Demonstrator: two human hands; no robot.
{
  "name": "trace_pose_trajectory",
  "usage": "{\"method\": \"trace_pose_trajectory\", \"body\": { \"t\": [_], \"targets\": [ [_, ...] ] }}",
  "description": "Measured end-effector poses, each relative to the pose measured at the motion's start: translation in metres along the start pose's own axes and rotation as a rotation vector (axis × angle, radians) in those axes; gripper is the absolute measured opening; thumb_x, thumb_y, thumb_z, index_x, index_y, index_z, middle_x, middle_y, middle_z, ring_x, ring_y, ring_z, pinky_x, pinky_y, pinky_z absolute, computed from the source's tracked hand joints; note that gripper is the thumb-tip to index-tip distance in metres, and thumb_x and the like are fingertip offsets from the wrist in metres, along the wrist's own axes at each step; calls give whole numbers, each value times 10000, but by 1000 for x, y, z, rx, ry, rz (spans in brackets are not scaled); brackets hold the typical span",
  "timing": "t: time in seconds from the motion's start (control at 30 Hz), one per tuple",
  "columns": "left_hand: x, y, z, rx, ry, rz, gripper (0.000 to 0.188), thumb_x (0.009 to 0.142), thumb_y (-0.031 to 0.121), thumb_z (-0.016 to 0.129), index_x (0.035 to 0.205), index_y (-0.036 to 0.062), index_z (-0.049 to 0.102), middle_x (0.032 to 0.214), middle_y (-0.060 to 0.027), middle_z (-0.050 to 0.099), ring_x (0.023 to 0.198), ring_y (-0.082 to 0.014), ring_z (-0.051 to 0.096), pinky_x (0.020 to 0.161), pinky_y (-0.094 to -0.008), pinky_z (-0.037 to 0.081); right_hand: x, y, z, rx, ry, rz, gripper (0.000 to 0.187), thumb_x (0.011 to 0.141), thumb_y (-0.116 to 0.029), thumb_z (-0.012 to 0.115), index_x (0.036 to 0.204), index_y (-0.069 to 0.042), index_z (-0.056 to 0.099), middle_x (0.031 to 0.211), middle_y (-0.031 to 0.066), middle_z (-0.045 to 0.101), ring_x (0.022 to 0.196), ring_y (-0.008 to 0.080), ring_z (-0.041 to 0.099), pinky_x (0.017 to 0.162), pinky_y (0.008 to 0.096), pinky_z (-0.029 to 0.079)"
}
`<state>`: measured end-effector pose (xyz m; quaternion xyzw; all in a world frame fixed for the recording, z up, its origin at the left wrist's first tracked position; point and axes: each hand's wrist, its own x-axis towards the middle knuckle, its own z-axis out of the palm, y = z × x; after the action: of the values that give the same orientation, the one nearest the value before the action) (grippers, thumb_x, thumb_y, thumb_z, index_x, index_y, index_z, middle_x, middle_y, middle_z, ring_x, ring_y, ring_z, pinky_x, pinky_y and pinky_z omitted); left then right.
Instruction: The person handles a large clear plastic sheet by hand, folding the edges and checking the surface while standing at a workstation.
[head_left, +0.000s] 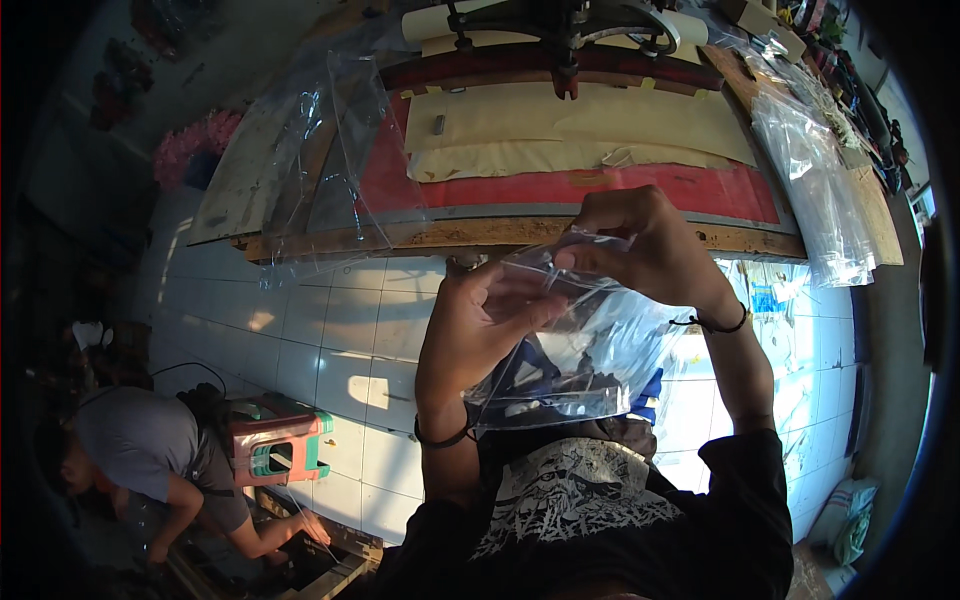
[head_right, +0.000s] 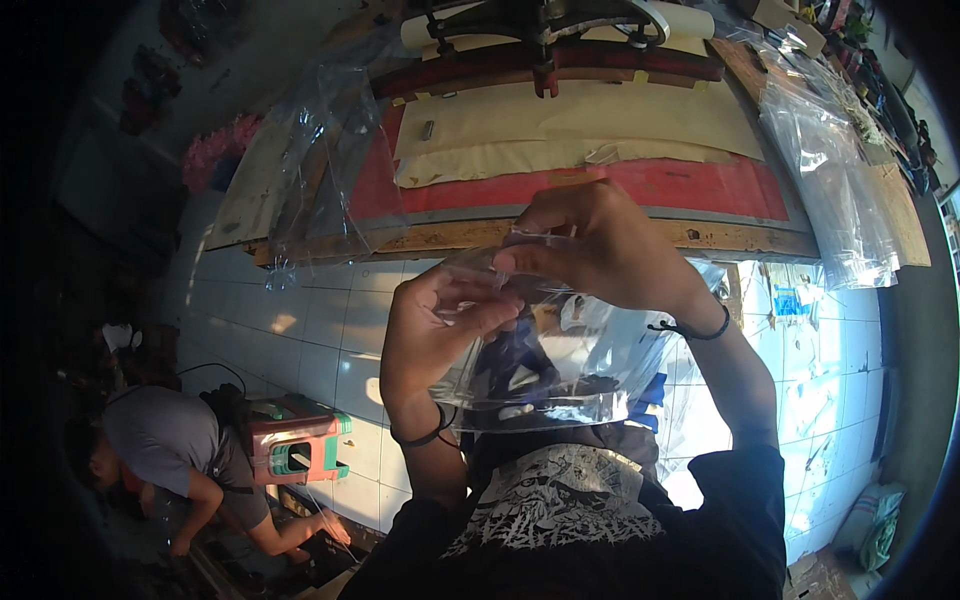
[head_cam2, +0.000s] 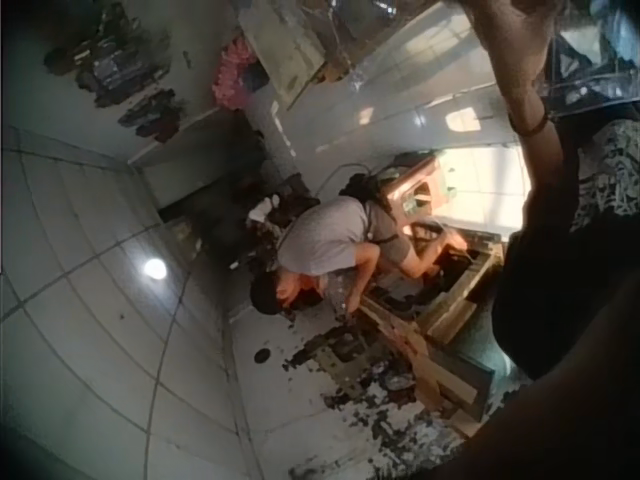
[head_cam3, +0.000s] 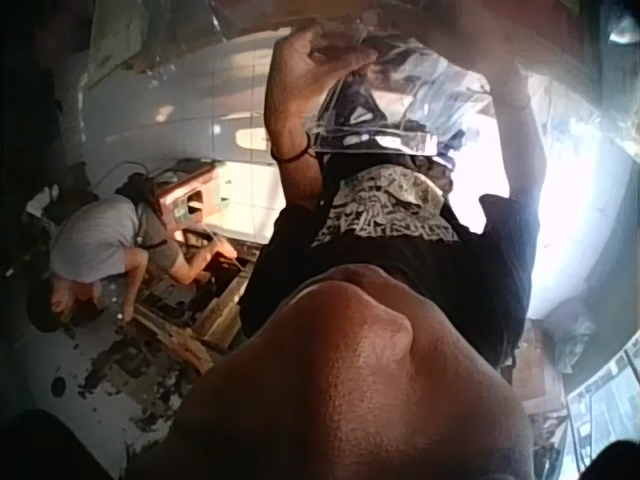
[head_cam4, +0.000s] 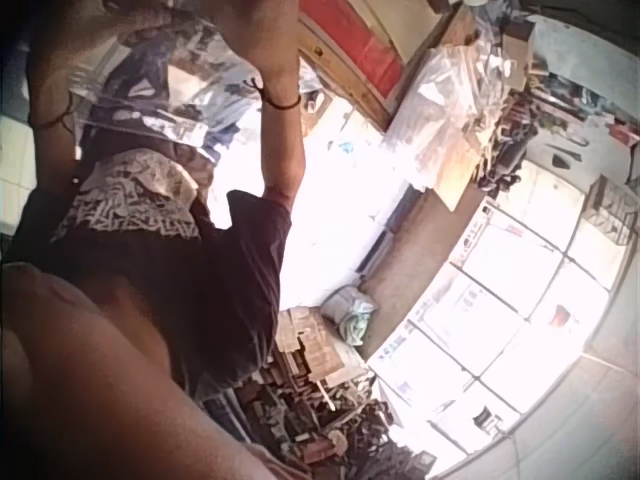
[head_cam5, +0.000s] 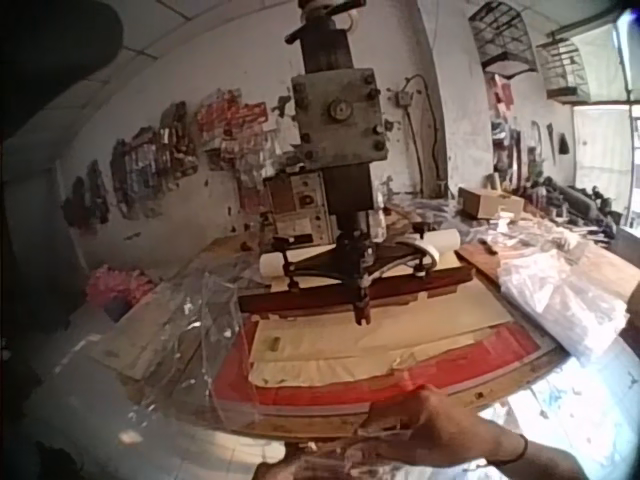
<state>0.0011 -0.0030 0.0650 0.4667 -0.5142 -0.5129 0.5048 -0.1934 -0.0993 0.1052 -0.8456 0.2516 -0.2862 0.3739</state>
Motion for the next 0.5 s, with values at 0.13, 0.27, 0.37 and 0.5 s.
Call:
{"method": "trace_pose_trajectory", "body": {
  "t": [0.13, 0.27, 0.37, 0.5],
  "targets": [
    [-3, 12, -25, 283, -57, -161, 306, 789, 109, 776, 997, -40, 608, 896, -125, 720, 835, -138, 699, 693, -244, 530, -3, 20, -31, 89, 384, 40, 274, 867, -270, 720, 896, 2, 705, 686, 5, 619, 620, 57, 505, 563, 241, 400],
    [-10, 16, -61, 476, -8, 27, 278, 834, 135, 737, 1021, -26, 608, 876, -100, 712, 814, -136, 680, 740, -270, 519, -15, 25, -70, 144, 590, 177, 335, 901, -344, 678, 881, -11, 711, 683, -8, 592, 605, 18, 453, 531, 211, 349],
    [7, 17, -58, 172, 188, 161, 226, 884, 126, 678, 1030, -30, 604, 880, -87, 695, 801, -137, 664, 765, -275, 508, -19, 33, -78, 209, 609, 175, 330, 923, -354, 646, 895, -26, 659, 693, -19, 564, 589, 22, 490, 500, 188, 355],
    [37, 8, -41, -61, 305, 314, 179, 936, 149, 607, 997, -19, 585, 891, -83, 661, 766, -140, 645, 717, -283, 529, -30, 34, -84, 250, 532, 150, 276, 941, -306, 623, 957, -31, 615, 692, -17, 550, 555, 28, 512, 480, 183, 379]
  ]
}}
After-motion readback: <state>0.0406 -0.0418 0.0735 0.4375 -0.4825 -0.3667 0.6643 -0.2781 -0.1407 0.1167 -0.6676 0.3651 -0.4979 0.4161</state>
